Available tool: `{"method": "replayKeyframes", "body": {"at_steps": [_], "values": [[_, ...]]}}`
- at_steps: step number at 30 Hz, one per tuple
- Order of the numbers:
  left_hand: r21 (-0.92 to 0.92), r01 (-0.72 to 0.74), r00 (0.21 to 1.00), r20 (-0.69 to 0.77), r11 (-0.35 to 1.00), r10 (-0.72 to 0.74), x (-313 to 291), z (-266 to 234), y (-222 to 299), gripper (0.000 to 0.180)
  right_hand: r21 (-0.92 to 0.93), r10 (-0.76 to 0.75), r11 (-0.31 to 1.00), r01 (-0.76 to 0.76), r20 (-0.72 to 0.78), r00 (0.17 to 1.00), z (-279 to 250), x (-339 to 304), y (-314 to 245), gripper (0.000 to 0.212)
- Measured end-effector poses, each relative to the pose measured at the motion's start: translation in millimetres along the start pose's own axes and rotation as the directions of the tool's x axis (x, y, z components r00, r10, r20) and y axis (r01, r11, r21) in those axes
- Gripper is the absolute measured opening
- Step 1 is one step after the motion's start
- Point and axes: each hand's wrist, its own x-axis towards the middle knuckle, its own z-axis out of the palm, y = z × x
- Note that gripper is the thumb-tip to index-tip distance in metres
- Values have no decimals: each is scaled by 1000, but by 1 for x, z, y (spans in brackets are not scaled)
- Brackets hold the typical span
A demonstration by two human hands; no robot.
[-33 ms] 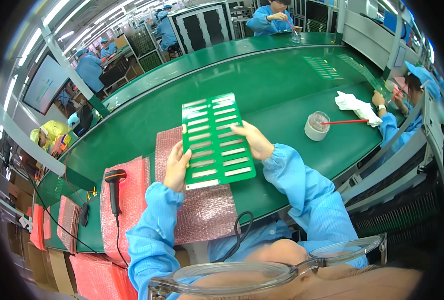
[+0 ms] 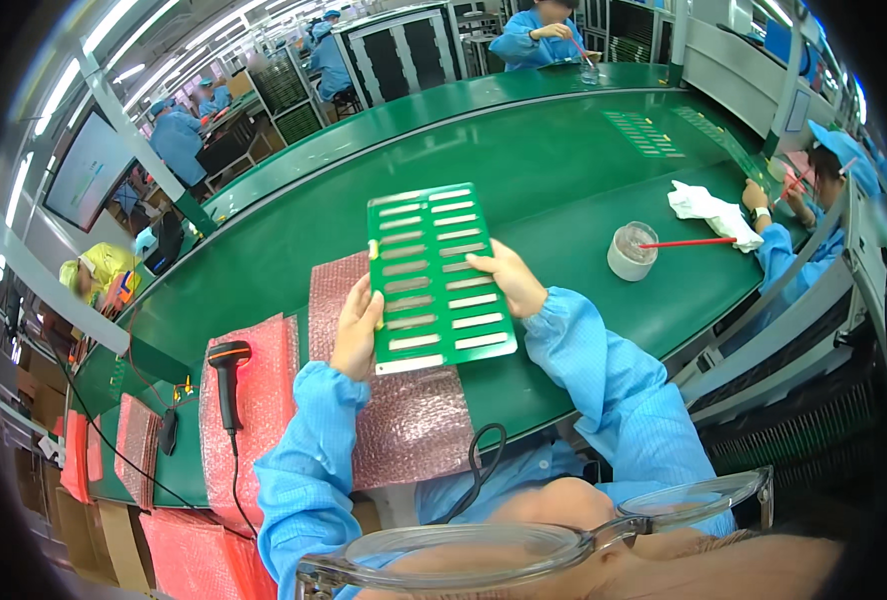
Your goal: Scanning electronic circuit boards and wrapping them in bubble wrap for assembly line processing.
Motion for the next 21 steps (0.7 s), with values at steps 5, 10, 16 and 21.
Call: {"method": "replayKeyframes", "body": {"at_steps": [5,10,16,21], "values": [[991,-126,992,125,52,19,9,20,-32,35,254,-71,959,127,-219,973,-46,11,-15,28],[960,-129,952,191,-249,241,9,42,-88,26,420,-121,890,177,-157,980,-72,14,-17,32],[972,-99,994,104,215,-16,38,2,-45,26,498,-94,859,121,-80,992,-73,8,-20,33],[951,-149,959,71,272,276,50,-14,-30,26,467,-76,881,78,-23,997,-77,5,-26,32]]}}
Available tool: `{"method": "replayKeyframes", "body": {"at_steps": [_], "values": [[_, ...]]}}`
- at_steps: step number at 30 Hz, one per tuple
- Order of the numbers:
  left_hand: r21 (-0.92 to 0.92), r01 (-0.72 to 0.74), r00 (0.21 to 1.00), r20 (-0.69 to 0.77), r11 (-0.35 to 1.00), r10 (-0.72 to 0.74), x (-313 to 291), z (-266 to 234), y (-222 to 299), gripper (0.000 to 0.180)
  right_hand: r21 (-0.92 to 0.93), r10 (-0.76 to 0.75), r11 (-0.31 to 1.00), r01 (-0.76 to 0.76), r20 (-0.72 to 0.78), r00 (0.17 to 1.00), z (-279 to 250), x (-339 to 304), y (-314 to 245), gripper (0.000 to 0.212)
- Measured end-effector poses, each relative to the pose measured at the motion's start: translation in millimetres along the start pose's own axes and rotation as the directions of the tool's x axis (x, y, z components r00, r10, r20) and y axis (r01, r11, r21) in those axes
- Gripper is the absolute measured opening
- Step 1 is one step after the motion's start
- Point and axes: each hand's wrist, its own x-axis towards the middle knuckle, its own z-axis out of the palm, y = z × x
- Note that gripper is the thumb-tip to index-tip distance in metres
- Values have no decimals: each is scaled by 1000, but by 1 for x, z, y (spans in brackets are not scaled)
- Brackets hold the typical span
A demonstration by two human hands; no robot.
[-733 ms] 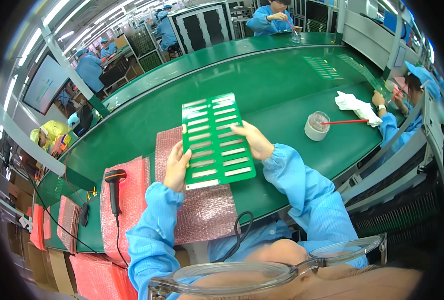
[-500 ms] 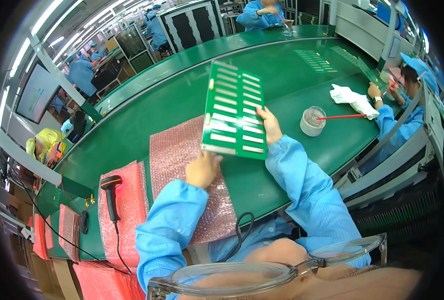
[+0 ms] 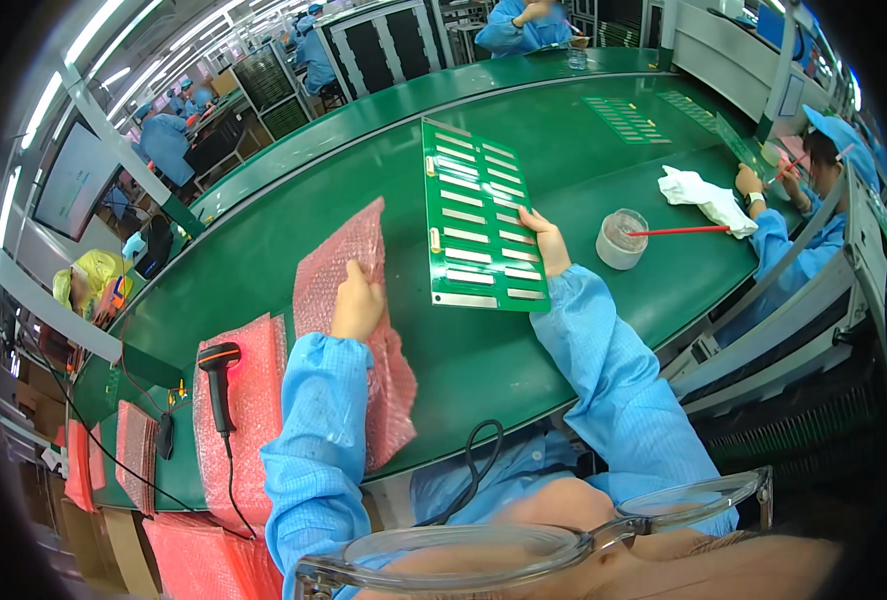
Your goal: Scanning electronic circuit boards and wrapping them in bubble wrap for assembly line processing.
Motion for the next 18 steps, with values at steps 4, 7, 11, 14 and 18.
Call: {"method": "replayKeyframes", "body": {"at_steps": [4,7,11,14,18], "values": [[-9,31,999,-35,999,-31,3,-15,17,30,-23,28,999,-28,-16,999,-1,-3,-3,32],[-36,74,997,40,997,-72,10,-21,12,38,-83,94,992,-96,-25,995,4,-6,-5,31],[133,-166,985,72,977,158,23,-21,-29,44,-208,282,943,-260,82,956,10,-4,-1,32],[177,-124,991,66,976,114,20,-24,-22,49,-298,402,882,-364,73,913,17,-7,-2,33],[51,-14,997,78,999,10,16,-46,19,67,-419,515,778,-467,2,857,3,-4,-2,30]]}}
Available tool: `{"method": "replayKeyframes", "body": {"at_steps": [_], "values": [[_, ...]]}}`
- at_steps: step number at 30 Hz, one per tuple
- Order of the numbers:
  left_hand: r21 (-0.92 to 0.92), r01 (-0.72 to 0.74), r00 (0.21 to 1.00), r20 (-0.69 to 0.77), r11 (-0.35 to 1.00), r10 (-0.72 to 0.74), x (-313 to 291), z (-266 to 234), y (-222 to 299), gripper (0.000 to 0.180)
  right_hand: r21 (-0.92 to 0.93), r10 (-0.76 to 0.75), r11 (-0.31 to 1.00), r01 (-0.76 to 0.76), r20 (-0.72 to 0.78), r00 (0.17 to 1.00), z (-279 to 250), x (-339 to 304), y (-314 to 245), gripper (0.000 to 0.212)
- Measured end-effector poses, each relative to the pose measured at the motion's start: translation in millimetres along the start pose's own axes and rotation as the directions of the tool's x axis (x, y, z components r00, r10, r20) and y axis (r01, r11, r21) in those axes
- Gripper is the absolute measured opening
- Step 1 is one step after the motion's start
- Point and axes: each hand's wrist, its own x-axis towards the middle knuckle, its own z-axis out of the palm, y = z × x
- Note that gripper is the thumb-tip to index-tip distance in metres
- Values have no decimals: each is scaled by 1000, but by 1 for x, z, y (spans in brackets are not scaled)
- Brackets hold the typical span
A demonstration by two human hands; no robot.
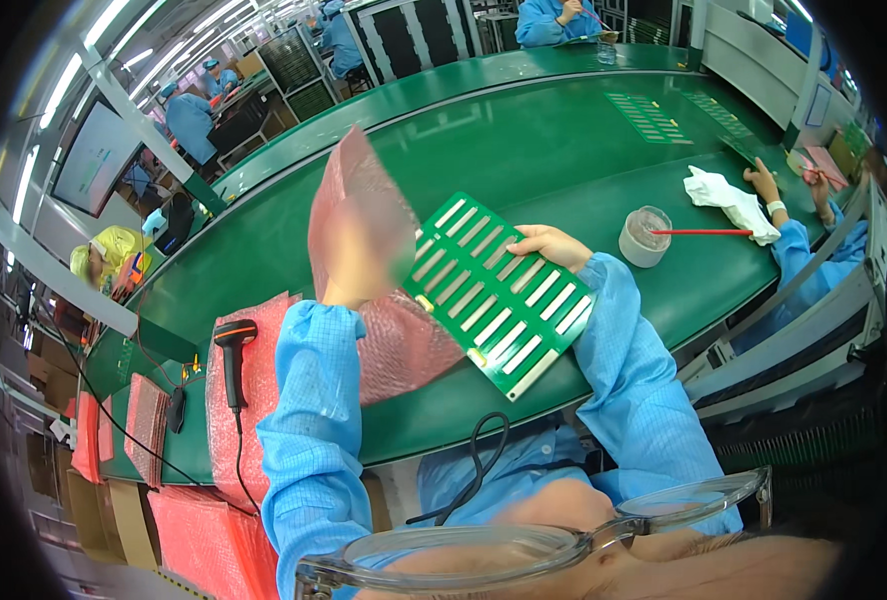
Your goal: Scanning electronic circuit boards and wrapping them in bubble wrap for assembly line processing.
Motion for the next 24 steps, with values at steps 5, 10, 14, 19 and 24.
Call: {"method": "replayKeyframes", "body": {"at_steps": [5,10,14,19,24], "values": [[36,-28,997,77,999,25,-7,-28,20,75,-261,4,965,-27,-87,996,9,3,2,29],[-19,-185,949,257,983,184,-19,-22,34,71,-148,4,989,-3,7,1000,25,2,2,38],[-99,-97,889,439,990,131,-30,-14,60,66,-49,-41,998,41,-1,999,20,14,10,35],[-242,-288,844,393,927,365,-35,5,78,70,13,-137,990,140,-133,982,26,27,21,24],[-263,-144,896,374,954,238,-25,27,89,74,14,-170,984,176,-194,966,82,32,51,34]]}}
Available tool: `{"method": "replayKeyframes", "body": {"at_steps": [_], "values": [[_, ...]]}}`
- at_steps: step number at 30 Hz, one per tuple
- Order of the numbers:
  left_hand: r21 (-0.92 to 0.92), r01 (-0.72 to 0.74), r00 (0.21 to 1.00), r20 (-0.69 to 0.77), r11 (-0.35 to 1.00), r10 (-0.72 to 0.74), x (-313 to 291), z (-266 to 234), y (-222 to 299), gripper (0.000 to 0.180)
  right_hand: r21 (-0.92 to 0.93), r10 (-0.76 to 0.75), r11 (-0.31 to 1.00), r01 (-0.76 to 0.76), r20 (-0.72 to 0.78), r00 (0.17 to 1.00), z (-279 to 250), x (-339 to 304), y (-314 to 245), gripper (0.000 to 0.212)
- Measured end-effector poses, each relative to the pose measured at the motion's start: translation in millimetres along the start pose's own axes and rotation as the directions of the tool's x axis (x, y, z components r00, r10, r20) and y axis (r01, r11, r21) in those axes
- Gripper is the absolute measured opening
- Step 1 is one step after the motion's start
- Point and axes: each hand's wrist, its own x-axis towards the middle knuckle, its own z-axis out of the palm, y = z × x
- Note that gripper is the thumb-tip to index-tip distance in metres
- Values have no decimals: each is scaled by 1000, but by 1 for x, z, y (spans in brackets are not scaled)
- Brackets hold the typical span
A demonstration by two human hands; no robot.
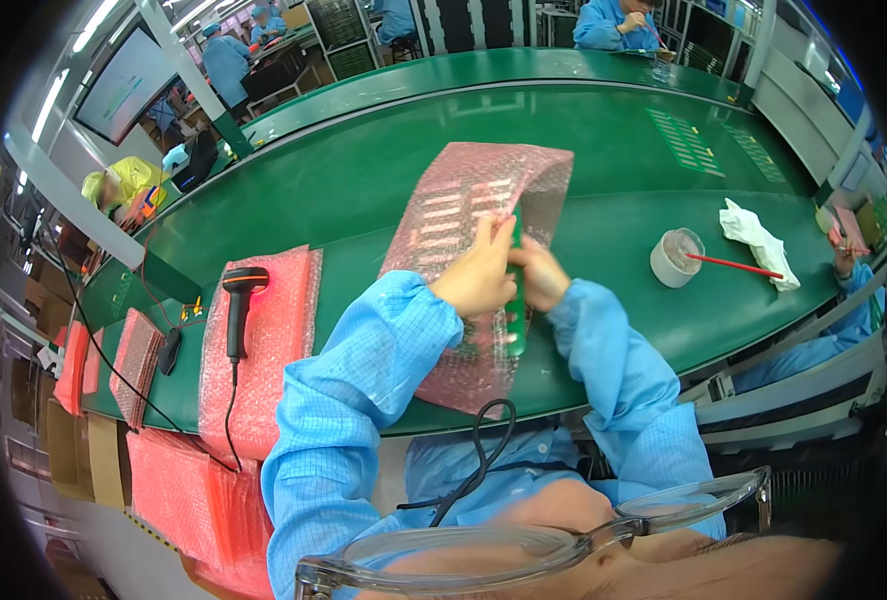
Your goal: Scanning electronic circuit boards and wrapping them in bubble wrap for assembly line processing.
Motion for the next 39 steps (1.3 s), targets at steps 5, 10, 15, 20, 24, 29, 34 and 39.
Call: {"method": "replayKeyframes", "body": {"at_steps": [5,10,15,20,24,29,34,39], "values": [[74,62,997,-46,995,-59,9,13,-22,75,125,342,917,-379,240,908,16,-14,29,44],[-278,23,1000,26,960,-16,-16,-30,-50,52,33,218,972,-231,231,948,16,-22,41,42],[150,501,843,-304,852,-443,-66,-51,-155,52,119,286,947,-299,115,951,-8,4,56,36],[-37,596,757,-308,802,-577,-91,-25,-156,59,-320,316,875,-364,-193,929,5,-4,36,35],[-420,472,728,-309,775,-611,-90,-11,-165,50,-277,289,918,-284,-21,957,-70,32,91,25],[-435,442,673,-417,785,-611,-116,-4,-181,40,-252,265,935,-250,26,964,-21,0,68,41],[-273,472,737,-399,838,-545,-140,-15,-207,49,-328,73,943,-51,56,996,-1,1,72,51],[-368,670,652,-124,645,-748,-170,-30,-136,51,-248,83,966,-67,54,995,-65,40,108,48]]}}
